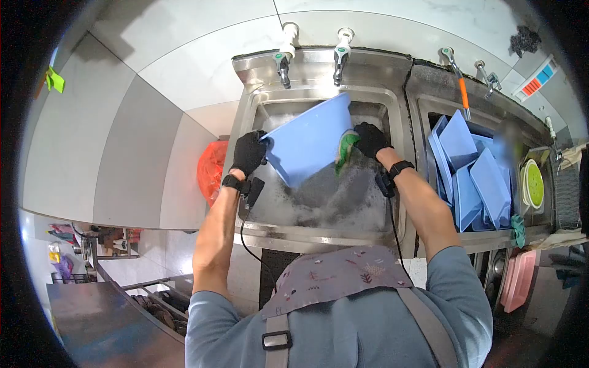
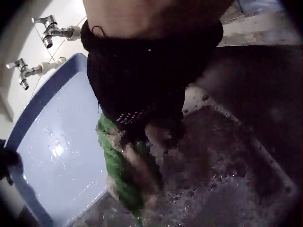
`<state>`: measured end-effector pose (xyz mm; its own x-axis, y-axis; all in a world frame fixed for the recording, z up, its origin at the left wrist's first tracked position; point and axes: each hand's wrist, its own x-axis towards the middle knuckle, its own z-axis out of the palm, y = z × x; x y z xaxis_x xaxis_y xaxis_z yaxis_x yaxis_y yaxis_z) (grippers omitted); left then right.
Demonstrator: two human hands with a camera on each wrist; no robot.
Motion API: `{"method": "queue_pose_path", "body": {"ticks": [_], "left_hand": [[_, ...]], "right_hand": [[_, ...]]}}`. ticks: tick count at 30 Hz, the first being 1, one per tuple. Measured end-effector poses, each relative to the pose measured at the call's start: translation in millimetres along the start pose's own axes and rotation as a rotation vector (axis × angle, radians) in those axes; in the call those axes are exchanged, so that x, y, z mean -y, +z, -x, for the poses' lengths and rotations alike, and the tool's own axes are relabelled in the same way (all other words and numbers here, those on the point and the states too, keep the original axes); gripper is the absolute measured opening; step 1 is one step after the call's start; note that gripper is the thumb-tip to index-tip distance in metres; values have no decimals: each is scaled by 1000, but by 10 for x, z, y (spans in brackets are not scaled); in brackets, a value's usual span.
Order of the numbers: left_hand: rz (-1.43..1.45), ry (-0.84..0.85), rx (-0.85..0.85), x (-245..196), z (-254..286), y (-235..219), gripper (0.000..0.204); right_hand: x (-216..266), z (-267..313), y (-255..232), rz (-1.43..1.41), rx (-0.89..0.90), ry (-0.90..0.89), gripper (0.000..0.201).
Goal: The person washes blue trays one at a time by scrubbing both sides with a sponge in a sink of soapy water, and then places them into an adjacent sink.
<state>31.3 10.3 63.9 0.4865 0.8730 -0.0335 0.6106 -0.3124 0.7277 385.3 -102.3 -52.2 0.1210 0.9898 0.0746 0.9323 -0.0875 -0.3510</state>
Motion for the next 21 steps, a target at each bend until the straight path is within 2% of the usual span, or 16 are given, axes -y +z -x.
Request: {"method": "queue_pose_path", "body": {"ticks": [1,3,7,9,10,12,13,15,16,18,19,21], "left_hand": [[0,0,1,27,-29,5,16],[-162,181,-72,22,-91,-14,20],[-220,292,-157,-28,2,36,27],[-191,407,-248,-33,55,65,34],[-190,409,-247,-30,73,74,34],[-138,297,-112,-16,101,102,37],[-138,298,-111,53,78,141,37],[-68,278,-163,124,46,188,33],[-68,280,-168,130,22,173,33],[-45,124,-165,177,22,161,23],[-45,125,-166,217,35,144,23],[657,-227,-1,437,76,82,21]], "right_hand": [[18,-3,-21,0,1,1,35],[60,-24,-87,-72,10,42,36],[52,-25,-92,-120,2,55,38],[15,-8,-11,-316,-144,-144,38],[3,-10,19,-316,-146,-142,38],[24,2,63,-273,10,-226,41],[109,11,9,-273,9,-225,41],[235,19,-53,-294,-19,-66,36],[276,34,-61,-210,-116,-86,35],[348,61,-88,-226,-181,-84,35],[375,63,-118,-241,-251,-80,35],[438,98,-169,-264,-279,-52,37]]}}
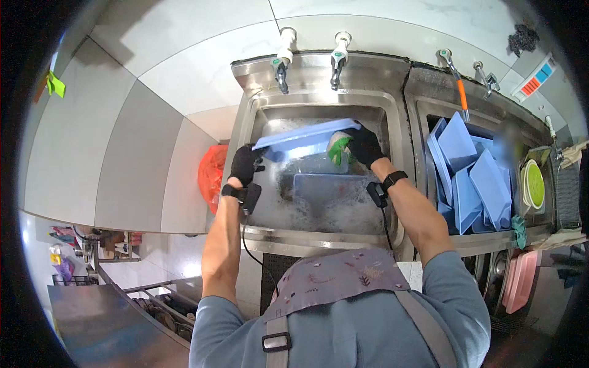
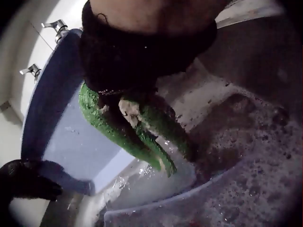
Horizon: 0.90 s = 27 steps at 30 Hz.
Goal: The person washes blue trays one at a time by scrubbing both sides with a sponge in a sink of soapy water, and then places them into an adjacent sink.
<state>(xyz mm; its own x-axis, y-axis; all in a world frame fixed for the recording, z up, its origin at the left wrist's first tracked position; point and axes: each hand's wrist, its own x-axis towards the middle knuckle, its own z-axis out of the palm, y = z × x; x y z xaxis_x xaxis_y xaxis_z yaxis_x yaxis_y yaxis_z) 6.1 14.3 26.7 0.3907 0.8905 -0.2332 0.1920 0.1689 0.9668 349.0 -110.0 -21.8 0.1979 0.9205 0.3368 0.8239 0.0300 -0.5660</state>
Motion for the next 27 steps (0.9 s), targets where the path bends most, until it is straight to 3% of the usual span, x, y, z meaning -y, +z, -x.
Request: {"method": "queue_pose_path", "body": {"ticks": [2,4,5,6,8,9,10,12,14,15,16,17,18,20,22,23,24,26,27], "left_hand": [[-52,200,256,207,-127,-184,31],[-1118,608,20,48,56,-136,34],[-1148,667,-41,198,-28,-154,36],[-1146,674,-47,118,29,-111,36],[-1082,339,-58,-110,182,-4,30],[-1269,1008,-110,569,-327,-310,30],[-1267,1009,-118,671,-411,-310,30],[-1025,606,-64,762,-453,-255,26],[-646,254,27,173,-36,-6,38],[-767,388,-32,259,-43,-53,38],[-887,530,-93,342,-84,-101,40],[-887,532,-87,497,-151,-149,40],[-814,582,-53,693,-231,-208,38],[-745,633,-21,725,-211,-235,36],[-732,766,159,615,-53,-161,42],[-831,711,116,623,1,-93,39],[-858,865,70,641,25,-51,31],[-853,865,48,632,110,46,31],[-850,864,51,655,81,57,31]], "right_hand": [[76,24,-58,-22,-32,26,40],[108,29,-108,-419,14,236,49],[129,27,-144,-417,5,230,49],[113,56,-159,-316,10,137,50],[109,72,-136,-212,16,35,52],[114,81,-115,-163,-30,-128,51],[108,80,-130,-119,37,-159,47],[109,88,-169,-76,104,-190,44],[124,92,-218,-62,355,2,41],[31,125,-145,-63,355,9,41],[-173,151,10,51,286,-174,41],[-387,195,160,166,218,-356,41],[-585,254,276,167,217,-352,41],[-885,315,494,322,275,139,44],[-918,235,704,254,317,216,44],[-913,150,814,189,356,296,45],[-900,62,892,126,394,377,46],[-829,-9,1003,1,473,551,50],[-689,-43,1031,-78,466,537,50]]}}
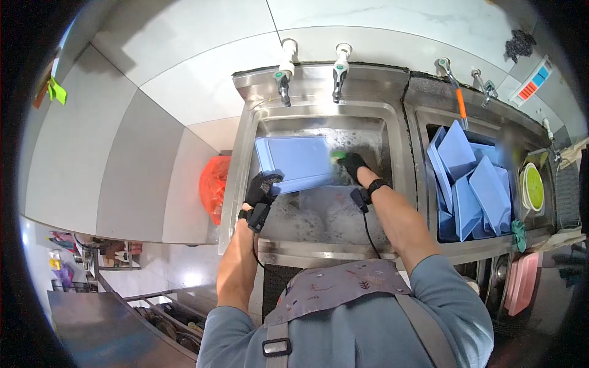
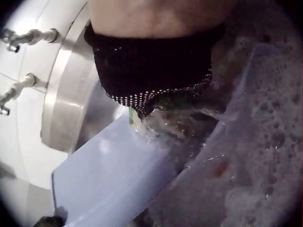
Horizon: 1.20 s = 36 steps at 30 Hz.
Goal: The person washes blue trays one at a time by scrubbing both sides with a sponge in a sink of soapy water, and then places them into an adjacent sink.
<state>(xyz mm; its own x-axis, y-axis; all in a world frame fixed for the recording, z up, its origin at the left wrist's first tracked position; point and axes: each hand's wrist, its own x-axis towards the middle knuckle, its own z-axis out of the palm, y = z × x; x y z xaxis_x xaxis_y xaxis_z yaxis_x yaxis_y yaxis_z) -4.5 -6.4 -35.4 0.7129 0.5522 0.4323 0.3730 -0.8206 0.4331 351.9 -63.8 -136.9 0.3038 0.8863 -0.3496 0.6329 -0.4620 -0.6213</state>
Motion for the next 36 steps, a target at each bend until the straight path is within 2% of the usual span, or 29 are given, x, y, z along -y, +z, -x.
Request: {"method": "queue_pose_path", "body": {"ticks": [2,4,5,6,7,8,9,10,11,13,14,15,16,17,18,19,20,21,23,25,27,28,29,30,32,33,36], "left_hand": [[53,108,-2,86,-36,50,31],[77,80,41,63,-92,77,31],[101,56,81,28,-146,86,31],[70,203,28,-74,-201,24,22],[66,201,26,-105,-194,72,22],[428,-197,54,-147,-189,130,21],[507,-216,38,-168,-192,155,23],[586,-234,21,-186,-194,181,24],[665,-251,2,-210,-199,203,26],[491,-139,-62,-142,-210,285,34],[359,-92,-27,-114,-146,288,32],[357,-92,-26,-200,-172,180,32],[378,-228,127,-265,-187,76,34],[391,-299,199,-287,-182,70,34],[398,-370,271,-289,-164,79,35],[491,-354,182,-232,-102,192,37],[583,-335,90,-167,-43,294,39],[584,-336,90,-319,-75,244,39],[995,-767,15,-720,-223,18,41],[1000,-735,21,-622,-166,35,39],[889,-609,91,-689,-174,-100,37],[1035,-749,71,-687,-194,-125,40],[1032,-750,70,-681,-192,-149,40],[927,-663,74,-676,-182,-165,40],[826,-578,85,-621,-154,-114,40],[817,-607,99,-509,-110,-11,46],[631,-370,34,-389,-33,158,59]], "right_hand": [[456,229,-46,-67,16,-37,50],[942,684,-139,-242,-84,-244,38],[1060,736,-62,-616,46,-223,34],[1148,757,21,-508,-68,-332,35],[1253,811,90,-399,-180,-436,36],[1347,857,139,-375,-221,-549,39],[1514,982,98,-352,-265,-661,41],[1695,1137,31,-389,-185,-700,41],[1809,1204,44,-318,-217,-750,42],[1908,1163,77,-102,-369,-981,42],[1936,1140,73,-104,-370,-978,42],[1945,1067,94,-111,-392,-1002,41],[1970,999,97,-120,-413,-1028,40],[1967,929,71,-122,-410,-1031,40],[1938,852,1,-38,-468,-1012,42],[1867,744,-24,43,-528,-987,43],[1809,637,-39,-55,-440,-914,43],[1828,741,-182,-142,-302,-694,45],[1467,360,-32,-26,-346,-508,48],[1184,292,-213,-100,-126,-297,51],[819,260,-240,-36,-149,-298,50],[660,242,-247,-10,-98,-146,51],[514,211,-234,13,-47,8,52],[340,150,-191,12,-45,9,52],[-2,26,-43,60,-5,200,54],[-107,-3,63,59,-3,210,54],[-410,-41,405,177,-91,98,50]]}}
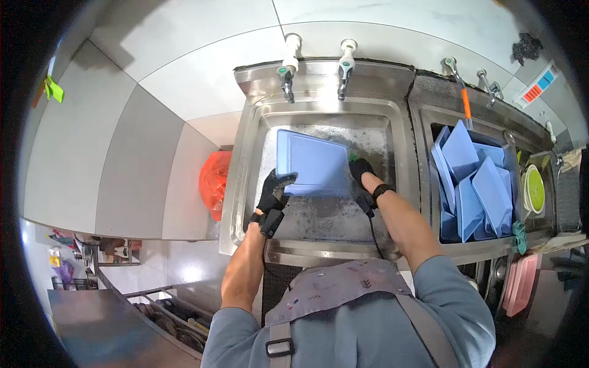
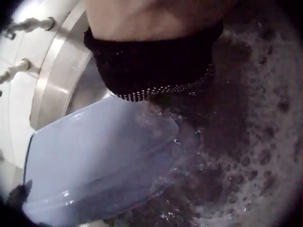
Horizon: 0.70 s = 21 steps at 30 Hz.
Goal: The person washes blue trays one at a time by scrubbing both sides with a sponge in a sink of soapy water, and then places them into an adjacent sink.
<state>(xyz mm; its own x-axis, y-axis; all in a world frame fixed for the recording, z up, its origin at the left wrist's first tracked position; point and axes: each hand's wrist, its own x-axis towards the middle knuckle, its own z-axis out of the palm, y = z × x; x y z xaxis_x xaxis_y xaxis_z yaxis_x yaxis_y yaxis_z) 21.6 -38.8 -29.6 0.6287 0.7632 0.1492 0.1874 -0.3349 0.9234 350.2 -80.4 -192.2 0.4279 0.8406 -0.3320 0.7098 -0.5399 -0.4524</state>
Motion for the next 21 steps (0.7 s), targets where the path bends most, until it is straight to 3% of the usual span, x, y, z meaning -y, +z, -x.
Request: {"method": "queue_pose_path", "body": {"ticks": [1,2,5,7,9,10,11,12,13,14,15,17,18,21], "left_hand": [[-246,176,-37,19,-3,13,61],[-28,36,-63,38,-15,17,61],[-58,-10,-94,-132,39,-18,57],[-457,347,-183,-221,76,-31,42],[-477,377,-168,-209,81,-44,41],[-503,402,-153,-183,79,-65,41],[-501,414,-148,-113,72,-79,41],[-273,207,-120,-22,79,-87,40],[-46,-1,-91,-54,88,-98,39],[-105,94,-62,-92,129,-147,31],[-107,106,-57,-303,164,-169,31],[109,-229,-28,-689,226,-162,26],[151,-213,35,-685,259,-209,30],[314,-292,97,-722,306,-249,29]], "right_hand": [[-41,12,51,36,-39,-37,49],[-91,16,82,74,-79,-76,49],[-27,156,96,106,21,-134,44],[76,286,15,141,116,-195,40],[255,538,-242,160,155,-217,38],[470,829,-557,26,363,-365,38],[509,923,-615,-40,455,-441,38],[549,1018,-673,-112,554,-510,38],[502,970,-548,122,573,-601,38],[452,920,-442,359,585,-688,38],[410,952,-403,359,572,-684,38],[344,1093,-415,219,594,-529,38],[333,1172,-450,171,595,-476,38],[333,1382,-545,375,499,-578,38]]}}
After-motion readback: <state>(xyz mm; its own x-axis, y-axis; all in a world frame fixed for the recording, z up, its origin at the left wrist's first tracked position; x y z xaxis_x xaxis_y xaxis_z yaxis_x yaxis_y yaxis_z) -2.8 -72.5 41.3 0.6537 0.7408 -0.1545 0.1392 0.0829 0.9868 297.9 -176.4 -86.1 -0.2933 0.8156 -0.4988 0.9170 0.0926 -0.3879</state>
